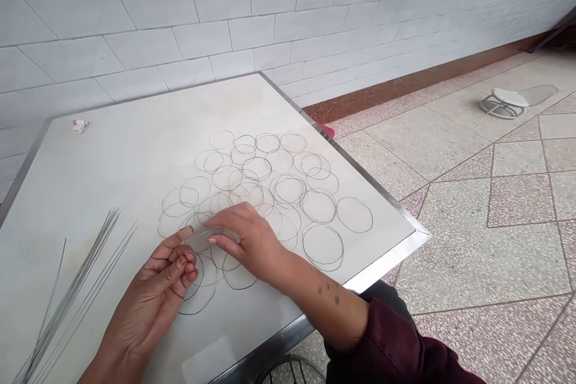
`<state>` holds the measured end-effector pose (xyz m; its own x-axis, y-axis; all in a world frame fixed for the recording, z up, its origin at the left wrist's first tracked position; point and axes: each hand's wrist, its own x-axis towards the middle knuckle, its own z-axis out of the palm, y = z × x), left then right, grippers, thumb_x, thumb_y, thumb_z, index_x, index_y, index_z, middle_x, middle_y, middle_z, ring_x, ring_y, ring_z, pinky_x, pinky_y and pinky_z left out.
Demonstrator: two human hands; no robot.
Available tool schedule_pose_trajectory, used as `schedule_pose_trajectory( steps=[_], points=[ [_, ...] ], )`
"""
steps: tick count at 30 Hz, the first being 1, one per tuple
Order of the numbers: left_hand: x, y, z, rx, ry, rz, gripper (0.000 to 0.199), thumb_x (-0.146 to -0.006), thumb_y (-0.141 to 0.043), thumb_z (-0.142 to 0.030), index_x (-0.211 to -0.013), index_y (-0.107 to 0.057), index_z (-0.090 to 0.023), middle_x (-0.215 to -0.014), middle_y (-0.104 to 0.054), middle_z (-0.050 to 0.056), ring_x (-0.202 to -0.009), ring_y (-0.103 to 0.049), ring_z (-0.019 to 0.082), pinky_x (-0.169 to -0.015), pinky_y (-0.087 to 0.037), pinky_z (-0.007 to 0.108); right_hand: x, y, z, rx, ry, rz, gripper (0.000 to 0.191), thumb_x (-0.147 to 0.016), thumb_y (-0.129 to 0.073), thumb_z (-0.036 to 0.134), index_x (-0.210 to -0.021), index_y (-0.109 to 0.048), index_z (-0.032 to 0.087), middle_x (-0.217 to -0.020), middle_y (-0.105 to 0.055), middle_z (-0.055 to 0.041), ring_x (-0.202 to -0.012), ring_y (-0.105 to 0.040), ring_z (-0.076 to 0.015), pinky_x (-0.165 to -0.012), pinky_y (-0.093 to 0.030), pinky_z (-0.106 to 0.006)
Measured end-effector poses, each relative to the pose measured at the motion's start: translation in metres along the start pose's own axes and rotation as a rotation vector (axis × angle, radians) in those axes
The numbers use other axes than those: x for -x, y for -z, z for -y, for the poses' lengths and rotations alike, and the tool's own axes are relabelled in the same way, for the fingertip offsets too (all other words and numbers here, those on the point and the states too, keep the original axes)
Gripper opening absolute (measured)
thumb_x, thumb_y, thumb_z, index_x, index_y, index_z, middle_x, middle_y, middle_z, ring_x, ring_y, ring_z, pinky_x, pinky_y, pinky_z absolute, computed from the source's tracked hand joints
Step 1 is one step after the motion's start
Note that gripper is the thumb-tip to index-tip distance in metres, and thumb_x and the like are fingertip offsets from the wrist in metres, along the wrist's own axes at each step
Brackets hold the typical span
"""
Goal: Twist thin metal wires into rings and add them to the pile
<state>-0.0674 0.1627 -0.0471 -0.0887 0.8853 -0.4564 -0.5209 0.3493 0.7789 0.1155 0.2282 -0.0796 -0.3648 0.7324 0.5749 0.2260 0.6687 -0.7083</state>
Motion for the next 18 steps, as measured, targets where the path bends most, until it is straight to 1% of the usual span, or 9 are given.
schedule_pose_trajectory(
  steps=[3, 6, 8, 11, 15, 18],
  points=[
    [-0.0009, 0.0017, 0.0013, 0.004, 0.021, 0.027, 0.048, -0.062, -0.090, -0.020, -0.108, -0.076, -0.021, -0.076, -0.065, 0.001, -0.067, -0.060, 0.011, -0.063, -0.054, 0.021, 0.0015, -0.0028, -0.0017, 0.010, 0.006, -0.010, 0.018, -0.097, -0.060, 0.033, -0.107, -0.070, 0.022, -0.099, -0.071, -0.0059, -0.097, -0.061, -0.0195, -0.088, -0.053, -0.036],
    [-0.0019, 0.0033, 0.0021, 0.002, 0.047, 0.030, 0.047, -0.064, -0.089, -0.019, -0.109, -0.075, -0.022, -0.078, -0.066, 0.001, -0.069, -0.061, 0.011, -0.065, -0.055, 0.021, 0.0029, -0.0026, -0.0025, -0.044, 0.003, 0.022, 0.019, -0.099, -0.057, 0.033, -0.101, -0.072, 0.021, -0.091, -0.067, -0.0049, -0.088, -0.062, -0.0160, -0.079, -0.055, -0.031],
    [-0.0018, 0.0031, 0.0015, -0.009, 0.057, 0.027, 0.047, -0.066, -0.088, -0.018, -0.111, -0.075, -0.022, -0.078, -0.066, 0.001, -0.071, -0.062, 0.011, -0.067, -0.055, 0.021, 0.0039, -0.0016, -0.0018, -0.094, -0.008, 0.071, 0.022, -0.100, -0.055, 0.033, -0.105, -0.072, 0.020, -0.091, -0.063, -0.0048, -0.085, -0.061, -0.0142, -0.075, -0.056, -0.028],
    [-0.0011, 0.0007, -0.0006, -0.035, 0.050, 0.019, 0.047, -0.066, -0.088, -0.019, -0.111, -0.074, -0.020, -0.077, -0.065, -0.001, -0.072, -0.062, 0.011, -0.068, -0.054, 0.020, 0.0049, 0.0001, 0.0001, -0.135, -0.006, 0.120, 0.024, -0.101, -0.052, 0.032, -0.110, -0.072, 0.022, -0.091, -0.059, -0.0044, -0.084, -0.060, -0.0134, -0.074, -0.056, -0.027],
    [-0.0009, -0.0012, -0.0015, -0.061, 0.061, 0.003, 0.042, -0.066, -0.089, -0.023, -0.105, -0.075, -0.019, -0.079, -0.064, 0.000, -0.070, -0.061, 0.010, -0.067, -0.054, 0.021, 0.0057, 0.0009, 0.0002, -0.133, -0.001, 0.089, 0.022, -0.101, -0.054, 0.030, -0.110, -0.071, 0.021, -0.090, -0.058, -0.0038, -0.082, -0.059, -0.0129, -0.072, -0.056, -0.026],
    [-0.0013, 0.0000, -0.0003, -0.076, 0.059, 0.022, 0.038, -0.068, -0.088, -0.025, -0.103, -0.076, -0.019, -0.082, -0.065, 0.000, -0.070, -0.061, 0.010, -0.068, -0.054, 0.021, 0.0067, 0.0005, -0.0011, -0.140, 0.025, 0.096, 0.020, -0.100, -0.056, 0.027, -0.110, -0.072, 0.020, -0.091, -0.058, -0.0037, -0.083, -0.059, -0.0123, -0.072, -0.056, -0.024]
  ],
)
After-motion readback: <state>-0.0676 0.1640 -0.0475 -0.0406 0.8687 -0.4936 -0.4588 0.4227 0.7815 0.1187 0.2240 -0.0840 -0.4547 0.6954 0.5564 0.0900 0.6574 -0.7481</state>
